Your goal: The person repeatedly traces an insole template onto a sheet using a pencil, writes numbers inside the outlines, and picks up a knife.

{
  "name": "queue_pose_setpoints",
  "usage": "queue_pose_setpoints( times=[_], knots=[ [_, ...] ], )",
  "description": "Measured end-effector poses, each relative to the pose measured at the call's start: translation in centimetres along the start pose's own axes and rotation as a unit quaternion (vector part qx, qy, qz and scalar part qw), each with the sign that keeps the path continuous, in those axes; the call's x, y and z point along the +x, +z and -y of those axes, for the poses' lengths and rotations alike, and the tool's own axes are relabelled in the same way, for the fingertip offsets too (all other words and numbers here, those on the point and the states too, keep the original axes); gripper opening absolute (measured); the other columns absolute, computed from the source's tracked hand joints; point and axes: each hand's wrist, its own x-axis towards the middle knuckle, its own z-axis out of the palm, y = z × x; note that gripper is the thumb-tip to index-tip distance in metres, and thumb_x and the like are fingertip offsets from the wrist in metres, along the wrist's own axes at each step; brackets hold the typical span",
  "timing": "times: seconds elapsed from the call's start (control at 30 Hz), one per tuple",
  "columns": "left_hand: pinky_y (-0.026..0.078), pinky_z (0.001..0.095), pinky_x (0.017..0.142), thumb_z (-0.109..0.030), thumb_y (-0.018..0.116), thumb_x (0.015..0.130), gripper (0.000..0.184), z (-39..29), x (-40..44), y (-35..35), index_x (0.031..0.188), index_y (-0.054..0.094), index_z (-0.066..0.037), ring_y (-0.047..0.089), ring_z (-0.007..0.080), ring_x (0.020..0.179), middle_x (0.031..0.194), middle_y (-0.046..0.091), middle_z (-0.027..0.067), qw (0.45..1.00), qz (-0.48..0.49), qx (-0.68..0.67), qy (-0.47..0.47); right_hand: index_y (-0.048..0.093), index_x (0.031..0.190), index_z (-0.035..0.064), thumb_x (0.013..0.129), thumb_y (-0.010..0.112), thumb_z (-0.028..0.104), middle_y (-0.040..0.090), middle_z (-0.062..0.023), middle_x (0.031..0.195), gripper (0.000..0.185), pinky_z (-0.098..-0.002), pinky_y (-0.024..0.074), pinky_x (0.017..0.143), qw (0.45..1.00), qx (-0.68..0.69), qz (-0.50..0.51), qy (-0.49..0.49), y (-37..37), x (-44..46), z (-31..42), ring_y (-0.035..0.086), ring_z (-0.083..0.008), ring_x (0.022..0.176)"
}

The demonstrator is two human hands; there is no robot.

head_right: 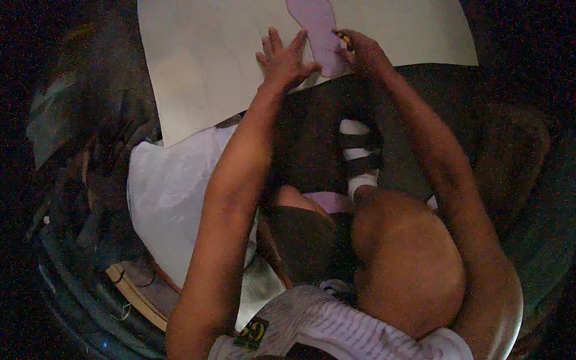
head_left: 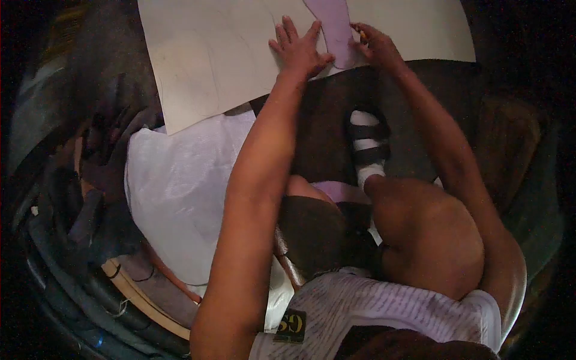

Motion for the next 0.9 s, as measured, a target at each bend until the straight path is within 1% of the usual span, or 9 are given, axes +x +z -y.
queue_pose_setpoints(
  times=[0.07,0.1,0.17,0.37,0.43,0.5,0.7,0.83,0.9],
  knots=[
    [0.010,0.0662,0.100,-0.054,0.070,0.064,0.086,0.1,0.1,0.3,0.137,0.030,-0.037,0.002,0.0459,0.134,0.146,0.000,0.0262,1.000,-0.006,0.018,0.005,0.046,0.127,0.0116,0.078,0.069,0.020,0.055,-0.0145,0.108,0.055,-0.0340,0.0489,0.078,0.995,-0.011,0.050,-0.091,0.4,-1.5,-1.3,0.059,-0.0290,0.093],
    [0.015,0.0667,0.099,-0.058,0.068,0.065,0.087,0.1,0.1,0.4,0.138,0.028,-0.037,0.006,0.0461,0.134,0.146,0.003,0.0267,0.999,-0.014,0.038,0.009,0.046,0.127,0.0116,0.078,0.069,0.020,0.055,-0.0145,0.108,0.055,-0.0340,0.0489,0.078,0.995,-0.011,0.050,-0.090,0.7,-2.2,-1.5,0.059,-0.0290,0.093],
    [0.015,0.0663,0.099,-0.057,0.068,0.065,0.087,0.0,0.1,0.2,0.139,0.027,-0.038,0.006,0.0458,0.134,0.146,0.002,0.0263,0.999,-0.008,0.039,0.008,0.044,0.129,0.0119,0.078,0.069,0.022,0.055,-0.0133,0.107,0.057,-0.0351,0.0493,0.076,0.991,-0.067,0.067,-0.096,0.8,-3.4,-1.1,0.059,-0.0276,0.089],
    [0.015,0.0641,0.101,-0.056,0.068,0.067,0.085,0.1,0.0,0.1,0.139,0.027,-0.038,0.005,0.0441,0.135,0.147,0.001,0.0247,0.999,-0.001,0.049,0.004,0.043,0.129,0.0114,0.078,0.069,0.024,0.054,-0.0130,0.104,0.059,-0.0377,0.0491,0.073,0.995,-0.066,0.057,-0.042,0.9,-3.9,0.4,0.059,-0.0287,0.086],
    [0.015,0.0635,0.101,-0.056,0.068,0.067,0.084,0.0,-0.1,0.0,0.139,0.027,-0.039,0.005,0.0437,0.135,0.147,0.001,0.0243,0.999,-0.001,0.046,0.001,0.043,0.129,0.0115,0.078,0.068,0.024,0.054,-0.0129,0.103,0.058,-0.0380,0.0490,0.073,0.995,-0.072,0.051,-0.044,1.0,-3.9,0.4,0.058,-0.0291,0.086],
    [0.011,0.0637,0.102,-0.051,0.072,0.064,0.085,0.0,-0.1,-0.1,0.137,0.030,-0.038,0.003,0.0444,0.135,0.147,-0.002,0.0246,1.000,0.005,0.018,0.001,0.043,0.129,0.0115,0.078,0.068,0.024,0.054,-0.0127,0.103,0.058,-0.0383,0.0488,0.074,0.995,-0.076,0.046,-0.047,1.1,-4.0,0.3,0.058,-0.0294,0.086],
    [0.011,0.0643,0.102,-0.050,0.071,0.065,0.085,-0.2,0.1,-0.4,0.138,0.029,-0.037,0.002,0.0455,0.134,0.146,-0.002,0.0260,0.999,0.028,0.024,-0.007,0.043,0.129,0.0115,0.079,0.066,0.028,0.053,-0.0147,0.108,0.057,-0.0404,0.0511,0.074,0.991,-0.113,0.045,-0.063,1.1,-3.7,0.1,0.060,-0.0325,0.089],
    [0.010,0.0653,0.101,-0.048,0.071,0.066,0.085,-0.2,0.1,0.0,0.138,0.029,-0.036,0.002,0.0462,0.134,0.146,-0.002,0.0264,1.000,0.022,0.013,-0.004,0.043,0.128,0.0112,0.079,0.066,0.027,0.053,-0.0149,0.108,0.056,-0.0408,0.0511,0.073,0.991,-0.120,0.053,-0.037,0.8,-3.9,0.7,0.060,-0.0331,0.089],
    [0.013,0.0662,0.100,-0.058,0.070,0.063,0.088,0.0,0.2,0.3,0.138,0.029,-0.038,0.003,0.0466,0.134,0.147,0.000,0.0259,1.000,0.001,0.027,-0.002,0.043,0.128,0.0111,0.079,0.066,0.027,0.053,-0.0151,0.108,0.056,-0.0409,0.0510,0.073,0.991,-0.120,0.051,-0.039,0.8,-4.0,0.8,0.060,-0.0333,0.089]
  ],
)
